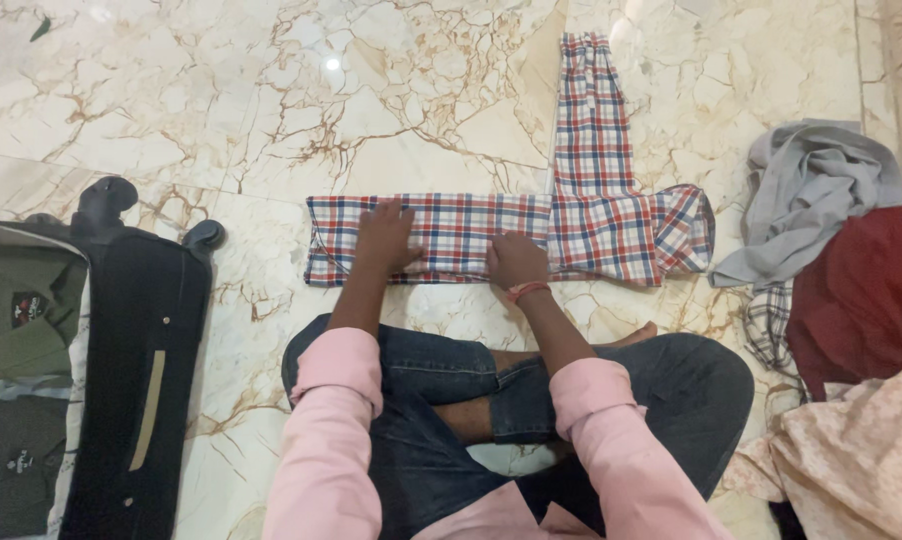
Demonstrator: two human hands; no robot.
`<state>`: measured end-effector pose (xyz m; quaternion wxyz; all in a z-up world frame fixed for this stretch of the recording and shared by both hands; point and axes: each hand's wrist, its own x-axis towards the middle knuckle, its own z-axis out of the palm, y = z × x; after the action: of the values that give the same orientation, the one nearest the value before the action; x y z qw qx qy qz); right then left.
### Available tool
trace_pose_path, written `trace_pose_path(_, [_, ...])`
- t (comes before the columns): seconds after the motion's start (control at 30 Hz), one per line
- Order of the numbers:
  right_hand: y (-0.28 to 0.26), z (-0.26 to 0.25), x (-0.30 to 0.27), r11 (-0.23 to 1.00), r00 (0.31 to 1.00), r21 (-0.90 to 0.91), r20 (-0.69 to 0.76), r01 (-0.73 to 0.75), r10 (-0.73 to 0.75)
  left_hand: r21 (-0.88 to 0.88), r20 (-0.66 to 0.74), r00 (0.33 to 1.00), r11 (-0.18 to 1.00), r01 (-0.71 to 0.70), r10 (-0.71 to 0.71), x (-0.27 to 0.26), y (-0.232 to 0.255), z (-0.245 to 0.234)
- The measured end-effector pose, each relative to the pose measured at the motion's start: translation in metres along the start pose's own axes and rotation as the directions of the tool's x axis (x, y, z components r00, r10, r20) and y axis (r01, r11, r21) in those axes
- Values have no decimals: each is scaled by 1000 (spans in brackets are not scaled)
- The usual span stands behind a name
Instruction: The person folds a plaid shirt by smoothing it out on the floor, folding the sleeves inward, and then folding the body of the shirt into a compact square.
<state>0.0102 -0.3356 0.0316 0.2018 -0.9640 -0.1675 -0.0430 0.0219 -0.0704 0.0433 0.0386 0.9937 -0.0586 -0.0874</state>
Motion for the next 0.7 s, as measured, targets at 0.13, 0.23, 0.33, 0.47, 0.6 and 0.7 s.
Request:
trace_pose_path(0.13, [-3, 22, 16, 991, 984, 80, -151, 112, -99, -16, -36, 993, 994, -110, 109, 22, 40, 11])
trace_pose_path(0.23, [-10, 27, 26, 972, 956, 94, -221, 216, -191, -28, -125, 974, 981, -193, 188, 26, 52, 26])
trace_pose_path(0.33, [-13, 29, 36, 975, 968, 51, -138, 217, -209, 50, -215, 942, 966, -253, 258, 34, 55, 40])
trace_pose_path(0.47, [-9, 44, 46, 975, 975, 6, -10, 224, -224, 20, -74, 969, 972, -234, 235, 35, 54, 48])
trace_pose_path(0.6, [0, 57, 47, 973, 973, -26, 36, 228, -227, -26, -123, 964, 970, -242, 237, 38, 48, 68])
trace_pose_path(0.7, [2, 62, 48, 974, 975, -46, 46, 220, -218, 87, -219, 935, 960, -265, 279, 42, 41, 84])
